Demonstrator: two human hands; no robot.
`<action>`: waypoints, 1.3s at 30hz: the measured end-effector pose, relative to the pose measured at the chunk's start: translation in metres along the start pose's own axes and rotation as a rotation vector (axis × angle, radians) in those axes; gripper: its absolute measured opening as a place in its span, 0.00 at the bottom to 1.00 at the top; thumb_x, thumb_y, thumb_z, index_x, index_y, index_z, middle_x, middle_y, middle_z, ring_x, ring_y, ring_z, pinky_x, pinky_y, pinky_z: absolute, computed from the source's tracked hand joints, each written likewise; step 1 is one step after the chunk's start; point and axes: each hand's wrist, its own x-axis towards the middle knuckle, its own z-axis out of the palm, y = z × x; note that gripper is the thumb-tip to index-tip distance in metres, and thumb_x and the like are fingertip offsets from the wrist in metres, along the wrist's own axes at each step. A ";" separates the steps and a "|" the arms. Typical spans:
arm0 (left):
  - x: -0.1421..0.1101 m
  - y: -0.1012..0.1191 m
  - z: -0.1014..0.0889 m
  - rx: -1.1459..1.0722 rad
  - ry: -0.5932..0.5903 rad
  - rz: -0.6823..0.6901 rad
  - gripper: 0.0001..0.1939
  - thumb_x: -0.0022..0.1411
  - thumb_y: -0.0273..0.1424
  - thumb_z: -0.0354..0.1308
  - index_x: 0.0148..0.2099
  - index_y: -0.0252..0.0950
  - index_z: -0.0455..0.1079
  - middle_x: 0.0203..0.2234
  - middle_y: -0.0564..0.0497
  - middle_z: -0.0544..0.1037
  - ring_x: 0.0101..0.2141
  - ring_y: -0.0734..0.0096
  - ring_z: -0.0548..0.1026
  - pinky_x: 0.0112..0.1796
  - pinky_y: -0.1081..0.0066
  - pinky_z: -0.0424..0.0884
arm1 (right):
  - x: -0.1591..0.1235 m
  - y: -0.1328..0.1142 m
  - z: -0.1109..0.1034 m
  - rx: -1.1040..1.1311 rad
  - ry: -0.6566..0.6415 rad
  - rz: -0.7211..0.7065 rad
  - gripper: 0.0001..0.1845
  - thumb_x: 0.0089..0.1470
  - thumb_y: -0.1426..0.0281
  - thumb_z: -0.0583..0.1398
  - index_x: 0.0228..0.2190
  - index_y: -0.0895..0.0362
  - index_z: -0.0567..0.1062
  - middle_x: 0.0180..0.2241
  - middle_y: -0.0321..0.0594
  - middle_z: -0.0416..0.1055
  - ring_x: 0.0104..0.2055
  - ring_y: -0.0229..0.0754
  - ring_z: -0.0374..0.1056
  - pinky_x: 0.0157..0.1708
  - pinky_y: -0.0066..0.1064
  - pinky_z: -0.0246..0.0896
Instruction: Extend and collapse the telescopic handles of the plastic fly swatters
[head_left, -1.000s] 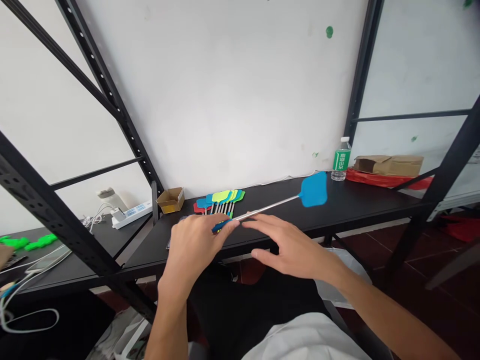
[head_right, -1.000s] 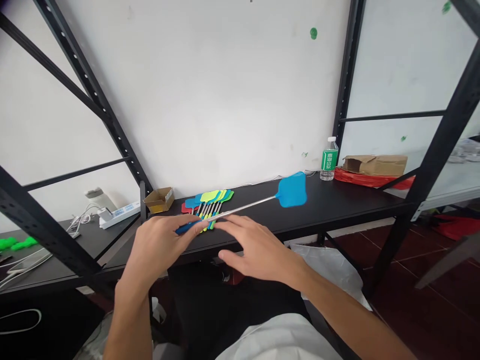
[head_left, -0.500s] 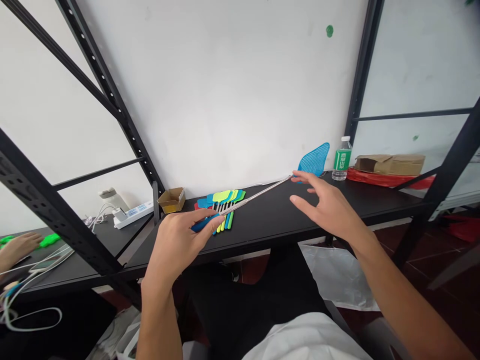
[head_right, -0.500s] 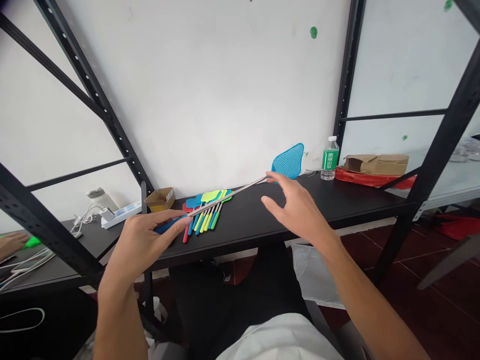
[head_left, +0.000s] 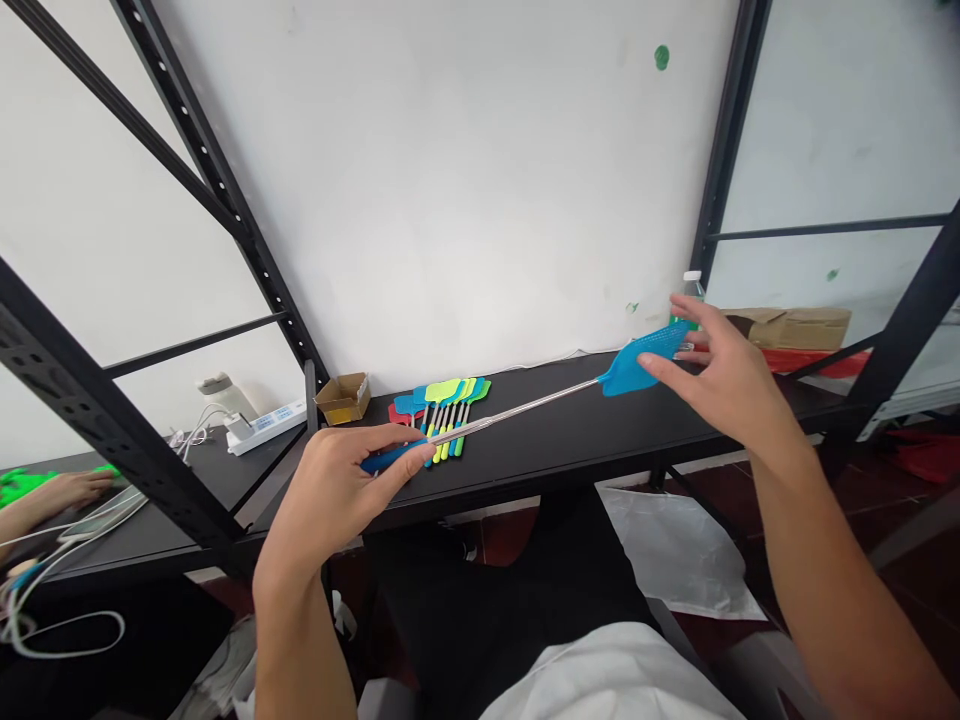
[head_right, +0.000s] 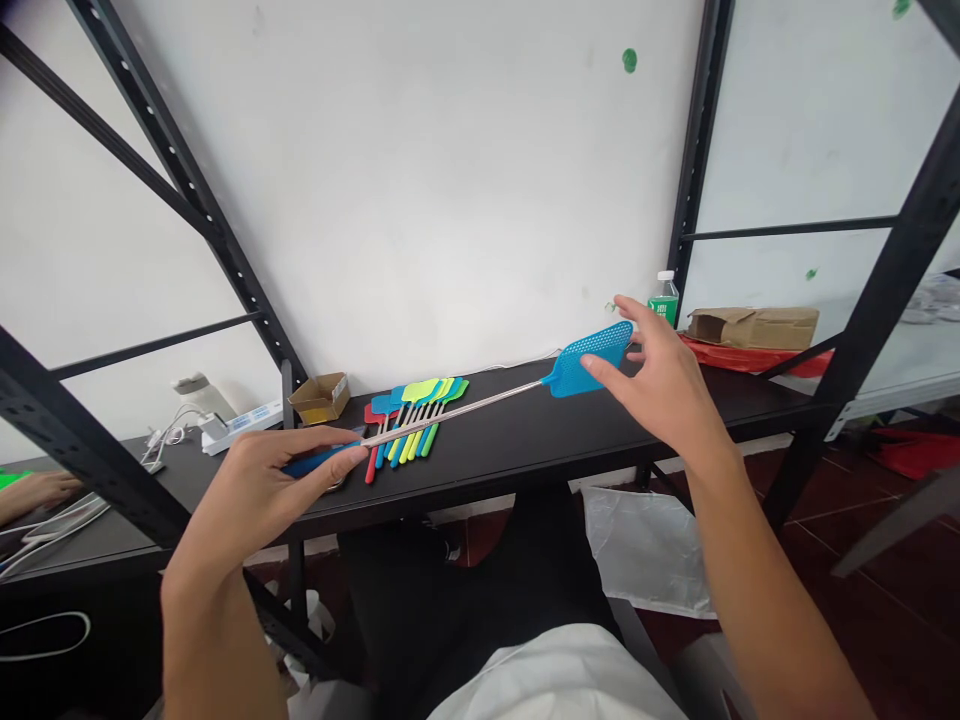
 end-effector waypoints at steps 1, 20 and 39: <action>-0.001 0.000 -0.001 -0.011 -0.003 -0.004 0.17 0.64 0.46 0.60 0.42 0.39 0.82 0.29 0.51 0.84 0.23 0.73 0.73 0.26 0.75 0.67 | 0.001 0.000 -0.001 0.083 -0.024 0.040 0.39 0.53 0.52 0.65 0.64 0.44 0.63 0.60 0.47 0.68 0.54 0.64 0.70 0.48 0.57 0.71; -0.008 -0.017 -0.018 -0.045 -0.074 -0.077 0.16 0.60 0.48 0.63 0.40 0.43 0.83 0.30 0.52 0.83 0.28 0.69 0.76 0.26 0.74 0.69 | -0.016 0.011 -0.018 0.441 -0.721 0.110 0.44 0.54 0.42 0.53 0.62 0.56 0.65 0.49 0.62 0.75 0.49 0.63 0.75 0.42 0.58 0.68; -0.015 -0.018 -0.023 -0.185 -0.166 -0.080 0.12 0.58 0.45 0.66 0.39 0.46 0.84 0.35 0.52 0.86 0.35 0.59 0.83 0.34 0.70 0.80 | -0.010 -0.004 -0.006 0.367 -0.675 0.022 0.43 0.56 0.40 0.43 0.61 0.53 0.64 0.41 0.52 0.73 0.37 0.53 0.72 0.39 0.56 0.65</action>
